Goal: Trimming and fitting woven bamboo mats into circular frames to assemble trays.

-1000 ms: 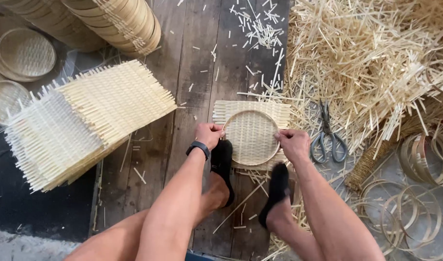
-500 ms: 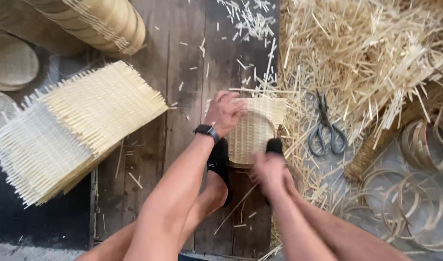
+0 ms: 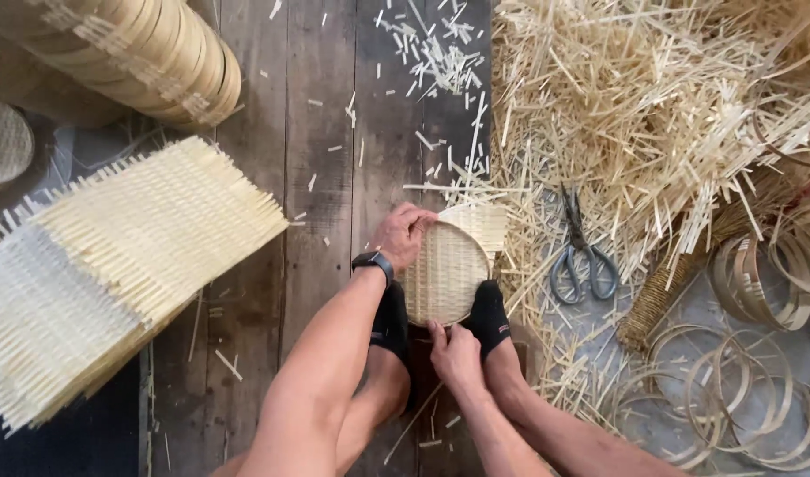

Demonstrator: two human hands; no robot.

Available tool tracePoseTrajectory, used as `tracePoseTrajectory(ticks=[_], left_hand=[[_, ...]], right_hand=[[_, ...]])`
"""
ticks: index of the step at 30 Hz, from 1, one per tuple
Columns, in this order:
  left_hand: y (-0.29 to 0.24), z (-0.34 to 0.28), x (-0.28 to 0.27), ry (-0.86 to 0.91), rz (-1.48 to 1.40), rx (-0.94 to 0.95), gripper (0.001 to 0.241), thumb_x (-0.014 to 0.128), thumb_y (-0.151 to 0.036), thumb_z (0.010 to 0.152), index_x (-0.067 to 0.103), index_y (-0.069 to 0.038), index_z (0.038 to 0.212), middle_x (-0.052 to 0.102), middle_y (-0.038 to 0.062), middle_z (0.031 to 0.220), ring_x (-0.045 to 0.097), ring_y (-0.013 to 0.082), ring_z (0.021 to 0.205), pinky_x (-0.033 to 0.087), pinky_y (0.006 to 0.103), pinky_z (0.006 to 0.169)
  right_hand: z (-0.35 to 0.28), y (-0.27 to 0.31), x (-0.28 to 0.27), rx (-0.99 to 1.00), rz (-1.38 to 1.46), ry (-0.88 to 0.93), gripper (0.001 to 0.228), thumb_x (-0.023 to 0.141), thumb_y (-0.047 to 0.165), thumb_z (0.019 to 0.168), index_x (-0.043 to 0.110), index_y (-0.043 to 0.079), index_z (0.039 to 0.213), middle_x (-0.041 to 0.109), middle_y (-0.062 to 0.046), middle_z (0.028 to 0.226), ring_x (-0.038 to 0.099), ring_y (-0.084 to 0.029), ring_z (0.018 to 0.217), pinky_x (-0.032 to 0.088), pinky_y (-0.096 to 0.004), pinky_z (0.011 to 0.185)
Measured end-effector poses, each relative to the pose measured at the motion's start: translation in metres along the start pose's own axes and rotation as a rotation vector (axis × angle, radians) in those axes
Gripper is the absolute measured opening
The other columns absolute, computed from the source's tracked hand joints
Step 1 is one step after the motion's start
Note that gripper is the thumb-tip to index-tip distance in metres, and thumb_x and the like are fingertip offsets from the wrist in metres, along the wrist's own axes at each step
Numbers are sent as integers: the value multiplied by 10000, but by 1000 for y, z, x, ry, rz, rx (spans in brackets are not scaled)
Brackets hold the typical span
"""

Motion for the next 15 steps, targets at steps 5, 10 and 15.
tracePoseTrajectory(ticks=[5,10,15], left_hand=[[-17,-1,-7,6,-1,75,190,603,-247,1002,765,-164,1054,689,56,1045,674,272,974,541,385,824],[-19,7,-13,4,-9,44,182,613,-232,1004,770,-159,1059,704,71,987,685,275,928,543,370,808],[6,9,3,-46,-186,-239,215,710,-303,903,817,-134,984,795,86,897,757,182,791,571,324,704]], right_hand=[[44,99,-88,-331,-194,-87,308,682,317,922,768,29,990,731,-185,927,707,-342,882,567,-455,783],[128,128,-97,-883,-148,-340,231,708,222,896,759,52,1044,724,-122,999,645,-297,970,520,-455,825],[177,76,-65,-251,227,143,207,711,246,983,800,59,992,739,-93,873,626,-169,745,503,-329,658]])
Point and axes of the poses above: each hand's wrist, its own z-axis towards the middle knuckle, its own x-axis out of the palm, y = z × x, the point moved 4 cm from there along z, towards the middle knuckle
